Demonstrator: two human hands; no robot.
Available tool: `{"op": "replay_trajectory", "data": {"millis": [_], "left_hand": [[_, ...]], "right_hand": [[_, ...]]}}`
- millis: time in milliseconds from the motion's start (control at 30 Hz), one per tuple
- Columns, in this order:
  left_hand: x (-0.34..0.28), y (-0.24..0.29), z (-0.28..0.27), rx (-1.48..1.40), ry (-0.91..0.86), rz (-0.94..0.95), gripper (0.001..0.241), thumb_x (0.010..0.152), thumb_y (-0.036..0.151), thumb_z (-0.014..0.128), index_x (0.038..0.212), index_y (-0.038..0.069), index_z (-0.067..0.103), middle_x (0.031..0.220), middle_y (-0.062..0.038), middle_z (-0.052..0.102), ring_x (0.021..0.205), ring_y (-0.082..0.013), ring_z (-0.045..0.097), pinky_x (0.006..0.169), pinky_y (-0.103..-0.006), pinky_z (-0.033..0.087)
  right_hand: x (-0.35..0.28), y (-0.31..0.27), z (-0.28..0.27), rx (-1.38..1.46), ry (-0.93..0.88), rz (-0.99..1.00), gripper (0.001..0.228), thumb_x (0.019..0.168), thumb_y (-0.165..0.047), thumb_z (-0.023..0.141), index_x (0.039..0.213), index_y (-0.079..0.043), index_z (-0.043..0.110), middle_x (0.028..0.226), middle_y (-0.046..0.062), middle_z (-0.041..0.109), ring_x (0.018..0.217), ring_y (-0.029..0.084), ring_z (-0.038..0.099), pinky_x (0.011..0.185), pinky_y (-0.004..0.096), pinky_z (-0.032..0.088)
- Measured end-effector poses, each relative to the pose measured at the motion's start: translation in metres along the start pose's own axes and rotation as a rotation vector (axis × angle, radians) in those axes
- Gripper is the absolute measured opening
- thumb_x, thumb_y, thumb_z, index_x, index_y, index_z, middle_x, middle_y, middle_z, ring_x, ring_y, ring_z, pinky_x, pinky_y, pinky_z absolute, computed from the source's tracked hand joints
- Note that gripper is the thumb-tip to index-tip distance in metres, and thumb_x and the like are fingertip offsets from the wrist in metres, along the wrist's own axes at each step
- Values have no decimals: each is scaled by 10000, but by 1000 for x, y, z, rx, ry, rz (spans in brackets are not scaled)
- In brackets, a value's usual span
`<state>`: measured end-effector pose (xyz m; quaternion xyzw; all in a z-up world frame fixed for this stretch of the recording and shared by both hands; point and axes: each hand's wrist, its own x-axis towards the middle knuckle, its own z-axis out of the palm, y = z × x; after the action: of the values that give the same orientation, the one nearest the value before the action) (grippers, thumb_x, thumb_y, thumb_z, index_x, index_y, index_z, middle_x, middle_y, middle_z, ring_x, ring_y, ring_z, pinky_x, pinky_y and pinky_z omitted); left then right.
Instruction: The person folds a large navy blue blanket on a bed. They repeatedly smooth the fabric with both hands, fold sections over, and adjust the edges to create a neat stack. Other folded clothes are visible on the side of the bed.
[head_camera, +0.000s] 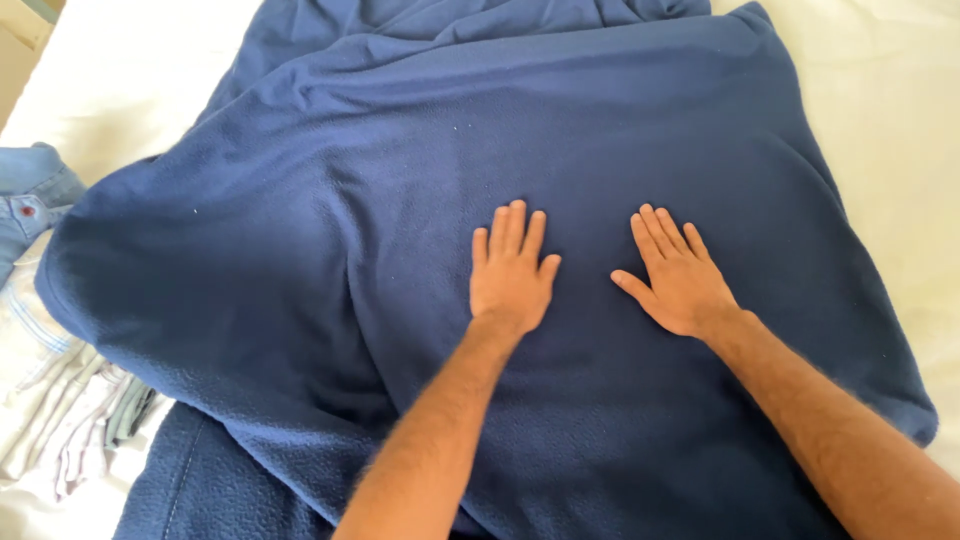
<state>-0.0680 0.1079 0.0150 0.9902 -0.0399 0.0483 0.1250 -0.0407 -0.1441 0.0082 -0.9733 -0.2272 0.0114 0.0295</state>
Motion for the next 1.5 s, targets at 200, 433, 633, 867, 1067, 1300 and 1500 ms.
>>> {"op": "replay_trajectory", "data": {"millis": [200, 433, 633, 867, 1067, 1300, 1500], "left_hand": [[-20, -58, -5, -11, 63, -38, 690, 1028, 468, 423, 1607, 119, 284, 1679, -120, 225, 1552, -287, 172, 1242, -481, 129], [-36, -72, 5, -44, 159, -236, 729, 1046, 459, 406, 1613, 39, 223, 1698, -155, 197, 1571, -293, 146, 1259, -467, 119], [-52, -75, -1, -32, 141, -355, 788, 1035, 480, 404, 1599, -19, 172, 1694, -183, 146, 1571, -300, 99, 1253, -473, 93], [-80, -71, -16, 49, 62, -242, 794, 1033, 474, 394, 1608, -11, 141, 1692, -188, 145, 1561, -312, 96, 1246, -481, 100], [-91, -57, -14, 0, 4, 59, 671, 1057, 447, 387, 1635, 152, 216, 1705, -112, 189, 1572, -274, 141, 1259, -479, 126], [-88, -69, -25, -66, -57, -49, 695, 1024, 482, 432, 1607, 152, 248, 1692, -80, 190, 1561, -250, 141, 1250, -484, 109], [-75, -125, -50, -29, 218, -263, 766, 912, 394, 677, 1506, -7, 407, 1628, -225, 320, 1514, -384, 287, 1204, -486, 325]], "right_hand": [[11, 24, 5, 62, -7, 176, 873, 1001, -622, 341, 1607, -20, 160, 1694, 156, 125, 1569, 277, 76, 1239, 474, 84], [3, 41, 5, 83, -33, 313, 903, 995, -648, 332, 1620, -31, 125, 1702, 157, 103, 1576, 293, 52, 1247, 495, 71], [-9, 39, 6, 72, -93, 411, 945, 971, -682, 332, 1617, -34, 96, 1708, 143, 65, 1578, 295, 14, 1240, 526, 58], [-15, 12, 3, 99, -51, 382, 965, 981, -667, 402, 1611, 11, 129, 1696, 202, 79, 1573, 334, 23, 1232, 548, 63], [-23, -46, -13, 27, -64, -76, 838, 995, -603, 401, 1602, -60, 200, 1694, 123, 145, 1575, 269, 87, 1249, 473, 111], [-30, -18, -10, 11, -117, 121, 817, 992, -600, 394, 1610, -105, 193, 1699, 80, 162, 1570, 235, 119, 1242, 468, 135], [-33, 62, 6, 280, -29, 273, 784, 941, -528, 601, 1524, -23, 460, 1661, 177, 311, 1558, 331, 241, 1239, 446, 240]]}}
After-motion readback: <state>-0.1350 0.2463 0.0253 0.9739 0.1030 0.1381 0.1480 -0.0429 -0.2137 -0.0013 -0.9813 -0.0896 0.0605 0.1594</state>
